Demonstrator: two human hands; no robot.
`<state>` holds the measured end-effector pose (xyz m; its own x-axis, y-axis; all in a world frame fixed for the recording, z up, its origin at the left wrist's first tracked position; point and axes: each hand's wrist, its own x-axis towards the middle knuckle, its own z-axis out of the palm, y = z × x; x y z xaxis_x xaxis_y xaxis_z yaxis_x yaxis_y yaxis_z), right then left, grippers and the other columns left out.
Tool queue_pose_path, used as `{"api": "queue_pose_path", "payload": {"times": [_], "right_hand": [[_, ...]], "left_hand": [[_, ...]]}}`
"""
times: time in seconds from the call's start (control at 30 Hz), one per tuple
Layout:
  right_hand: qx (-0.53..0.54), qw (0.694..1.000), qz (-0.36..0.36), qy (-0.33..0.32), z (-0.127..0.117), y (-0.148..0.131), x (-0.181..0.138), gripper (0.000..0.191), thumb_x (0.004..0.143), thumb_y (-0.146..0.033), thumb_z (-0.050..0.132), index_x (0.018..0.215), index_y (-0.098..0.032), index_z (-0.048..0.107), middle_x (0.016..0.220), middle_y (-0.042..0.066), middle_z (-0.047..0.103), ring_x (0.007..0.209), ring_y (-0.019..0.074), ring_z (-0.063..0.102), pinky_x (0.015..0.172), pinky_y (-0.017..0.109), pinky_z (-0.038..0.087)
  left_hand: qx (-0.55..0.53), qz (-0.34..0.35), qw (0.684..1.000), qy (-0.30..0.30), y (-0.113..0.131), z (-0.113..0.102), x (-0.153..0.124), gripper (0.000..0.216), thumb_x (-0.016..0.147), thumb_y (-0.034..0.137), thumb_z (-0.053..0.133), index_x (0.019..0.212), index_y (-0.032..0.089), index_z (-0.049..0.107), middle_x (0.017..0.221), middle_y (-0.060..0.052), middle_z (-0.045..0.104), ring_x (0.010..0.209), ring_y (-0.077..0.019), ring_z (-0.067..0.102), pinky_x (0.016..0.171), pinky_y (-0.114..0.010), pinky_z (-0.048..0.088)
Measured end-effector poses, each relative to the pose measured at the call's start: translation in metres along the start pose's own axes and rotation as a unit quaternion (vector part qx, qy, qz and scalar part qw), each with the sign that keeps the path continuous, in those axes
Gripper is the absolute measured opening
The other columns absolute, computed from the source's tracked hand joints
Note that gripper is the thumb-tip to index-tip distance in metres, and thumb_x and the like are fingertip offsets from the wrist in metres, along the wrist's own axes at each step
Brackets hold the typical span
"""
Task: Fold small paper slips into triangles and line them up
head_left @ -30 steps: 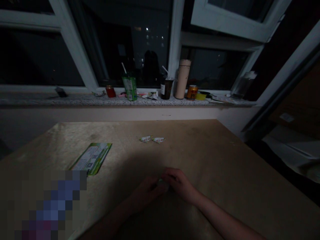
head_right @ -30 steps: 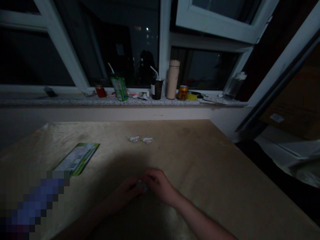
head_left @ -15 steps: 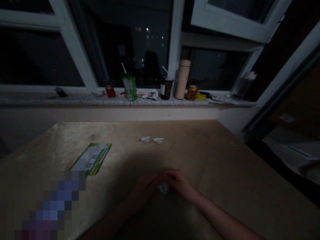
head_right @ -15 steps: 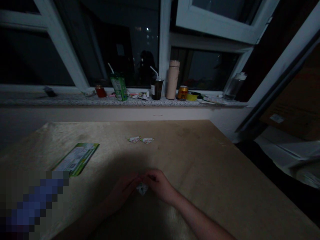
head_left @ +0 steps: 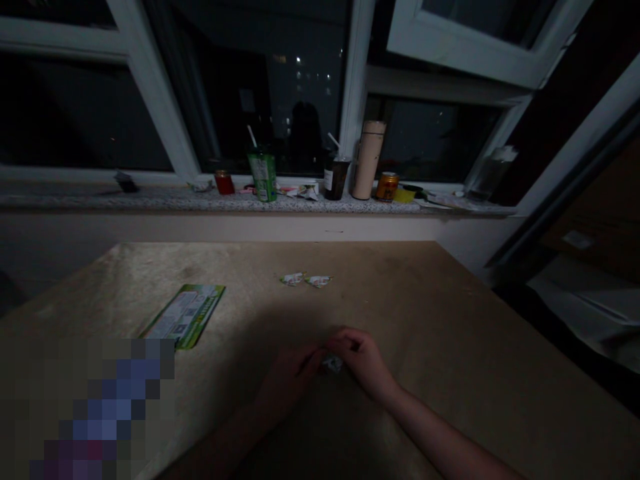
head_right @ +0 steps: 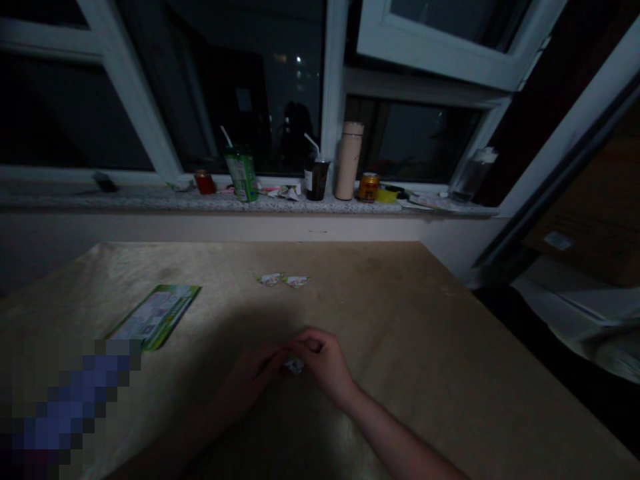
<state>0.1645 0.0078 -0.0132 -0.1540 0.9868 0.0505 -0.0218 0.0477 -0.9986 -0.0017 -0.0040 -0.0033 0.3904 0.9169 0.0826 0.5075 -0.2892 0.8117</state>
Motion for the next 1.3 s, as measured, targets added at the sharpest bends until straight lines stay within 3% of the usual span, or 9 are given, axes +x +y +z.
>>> {"api": "queue_pose_path", "payload": {"times": [0.17,0.27,0.53,0.77,1.03,1.3], "right_hand": [[-0.010,0.999,-0.037,0.012,-0.0001,-0.0017,0.0001,0.018,0.067,-0.035,0.072,0.068,-0.017,0.071,0.067,0.002,0.062,0.057,0.0115,0.052,0.050,0.021,0.038],[-0.002,1.000,-0.024,0.011,0.0015,-0.0021,-0.0019,0.016,0.066,-0.033,0.073,0.068,-0.017,0.072,0.070,0.002,0.064,0.060,0.0129,0.057,0.052,0.022,0.041],[-0.056,0.998,-0.015,0.025,0.0063,0.0006,-0.0053,0.026,0.071,-0.040,0.068,0.062,-0.016,0.070,0.060,0.002,0.064,0.055,0.0129,0.054,0.048,0.022,0.038],[-0.025,0.998,0.045,0.024,0.0042,-0.0006,-0.0035,0.028,0.063,-0.042,0.074,0.068,-0.015,0.069,0.060,0.002,0.064,0.055,0.0138,0.056,0.050,0.022,0.041],[-0.047,0.998,0.010,0.031,0.0025,-0.0001,-0.0018,0.028,0.067,-0.042,0.071,0.066,-0.016,0.064,0.062,0.002,0.062,0.059,0.0145,0.058,0.054,0.023,0.044],[-0.092,0.995,-0.025,0.012,0.0038,0.0024,-0.0039,0.016,0.074,-0.030,0.059,0.072,-0.015,0.064,0.066,0.002,0.063,0.055,0.0124,0.056,0.050,0.021,0.042]], "left_hand": [[-0.014,-0.018,1.000,0.020,0.0011,0.0020,0.0001,0.026,0.086,0.036,0.052,0.103,0.021,0.065,0.093,-0.001,0.071,0.081,-0.0192,0.064,0.075,-0.026,0.046],[-0.004,-0.034,0.999,0.022,0.0003,0.0031,0.0005,0.028,0.081,0.038,0.059,0.102,0.021,0.066,0.091,-0.001,0.071,0.078,-0.0196,0.065,0.071,-0.025,0.047],[0.036,-0.045,0.998,0.032,0.0003,0.0022,0.0001,0.023,0.082,0.031,0.052,0.093,0.021,0.070,0.086,-0.002,0.072,0.075,-0.0211,0.065,0.071,-0.028,0.047],[0.034,-0.034,0.998,0.037,0.0022,0.0030,0.0004,0.026,0.085,0.033,0.050,0.099,0.021,0.068,0.092,-0.002,0.072,0.080,-0.0207,0.066,0.073,-0.026,0.048],[0.047,-0.001,0.998,0.029,0.0031,0.0037,-0.0010,0.026,0.086,0.028,0.046,0.101,0.023,0.068,0.096,-0.001,0.072,0.083,-0.0203,0.066,0.078,-0.027,0.046],[0.044,-0.004,0.998,0.052,-0.0010,0.0071,-0.0017,0.025,0.087,0.026,0.044,0.105,0.020,0.060,0.095,-0.003,0.071,0.082,-0.0192,0.067,0.076,-0.026,0.048]]}}
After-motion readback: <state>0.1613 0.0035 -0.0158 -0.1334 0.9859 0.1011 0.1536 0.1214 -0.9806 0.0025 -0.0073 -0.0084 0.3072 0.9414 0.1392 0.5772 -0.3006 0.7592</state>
